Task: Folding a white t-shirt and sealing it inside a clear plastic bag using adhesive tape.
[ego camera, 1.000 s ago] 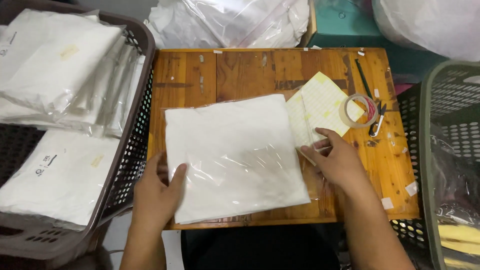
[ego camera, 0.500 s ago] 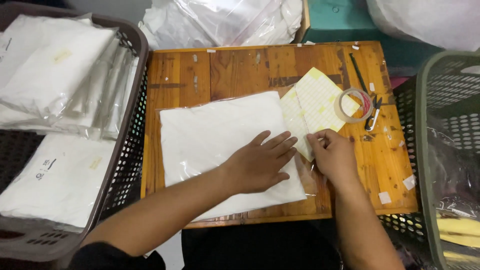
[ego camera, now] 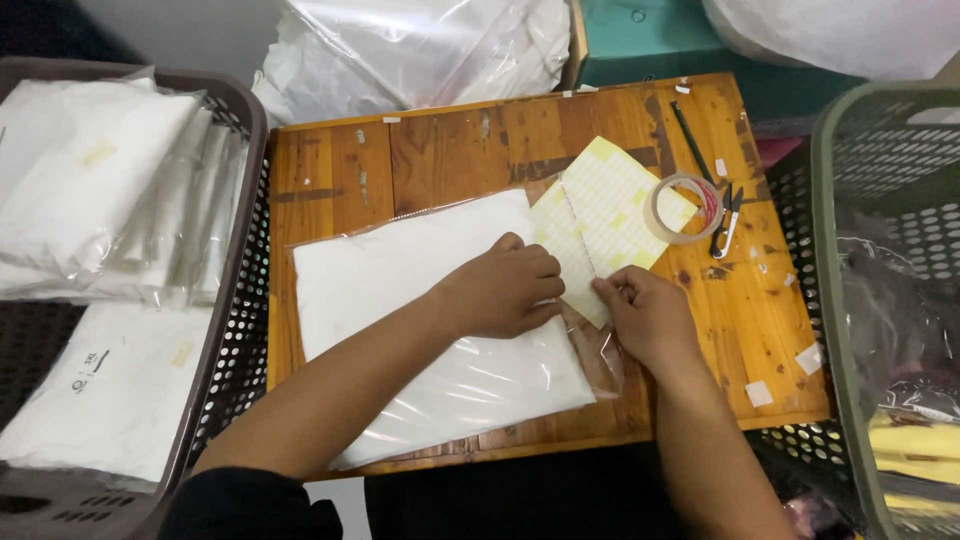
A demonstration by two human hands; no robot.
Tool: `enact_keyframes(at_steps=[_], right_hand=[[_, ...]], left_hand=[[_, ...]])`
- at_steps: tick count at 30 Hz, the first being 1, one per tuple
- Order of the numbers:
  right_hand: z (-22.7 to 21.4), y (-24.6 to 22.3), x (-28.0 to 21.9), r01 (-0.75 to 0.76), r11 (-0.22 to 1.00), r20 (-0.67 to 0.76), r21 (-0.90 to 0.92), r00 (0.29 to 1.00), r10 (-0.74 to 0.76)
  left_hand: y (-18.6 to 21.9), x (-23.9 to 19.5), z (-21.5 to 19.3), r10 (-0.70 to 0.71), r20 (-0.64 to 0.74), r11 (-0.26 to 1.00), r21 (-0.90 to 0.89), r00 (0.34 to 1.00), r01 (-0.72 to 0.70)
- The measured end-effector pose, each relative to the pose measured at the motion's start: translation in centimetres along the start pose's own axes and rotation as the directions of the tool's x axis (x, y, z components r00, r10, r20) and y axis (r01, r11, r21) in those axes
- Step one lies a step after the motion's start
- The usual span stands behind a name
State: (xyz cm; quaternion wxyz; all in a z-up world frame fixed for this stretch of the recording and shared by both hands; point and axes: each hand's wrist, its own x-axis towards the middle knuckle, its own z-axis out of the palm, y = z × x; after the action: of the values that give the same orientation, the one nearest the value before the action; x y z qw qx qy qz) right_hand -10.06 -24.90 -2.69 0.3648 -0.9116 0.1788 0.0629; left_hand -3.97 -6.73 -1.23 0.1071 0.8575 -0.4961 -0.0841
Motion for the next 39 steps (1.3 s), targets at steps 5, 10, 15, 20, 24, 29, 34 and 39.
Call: enact_keyframes(at_steps=[5,10,15,20,24,29,34,39], right_hand=[[-0.2,-0.2,0.1,-0.059,0.998,0.023,0.008,0.998,0.059],[-1.6,-2.2,-0.5,-0.098,0.995,0.058,-0.015,0.993,0.099],[-4.0,-4.9,0.2,-0.057,0.985,0.115,-0.162,0.990,0.076],[-3.1,-4.7,5.2,0.189,0.978,0.049,-0.088,0.982,-0.185],[-0.5,-4.4,10.2,0.441,0.897,-0.119,-0.030,0.890,-0.441],[2.0,-3.7,11.8,0.670,0.742,-0.342,0.015,0.701,-0.626],[2.5,-3.4,12.0,0.704,0.706,-0.358,-0.074,0.642,-0.678],[2.3,-4.4,11.6,0.721,0.693,-0.326,0.002,0.656,-0.681]], left_hand=[[-0.7,-0.6,0.2,0.018,-0.063,0.996,-0.088,0.998,-0.024],[-0.8,0.2,-1.4,-0.005,-0.075,0.978,-0.207,0.997,-0.011],[-3.8,4.0,-2.4,-0.554,-0.131,0.832,-0.108,0.822,0.544],[-6.8,6.0,-1.7,-0.625,-0.108,0.749,-0.360,0.773,0.555],[-7.0,6.9,-1.2,-0.614,-0.131,0.712,-0.518,0.778,0.475],[-7.3,7.0,-1.0,-0.671,-0.128,0.653,-0.568,0.730,0.501],[-7.3,6.9,-0.4,-0.677,-0.144,0.650,-0.578,0.722,0.494],[-6.9,6.5,-1.5,-0.674,-0.076,0.577,-0.676,0.734,0.460]])
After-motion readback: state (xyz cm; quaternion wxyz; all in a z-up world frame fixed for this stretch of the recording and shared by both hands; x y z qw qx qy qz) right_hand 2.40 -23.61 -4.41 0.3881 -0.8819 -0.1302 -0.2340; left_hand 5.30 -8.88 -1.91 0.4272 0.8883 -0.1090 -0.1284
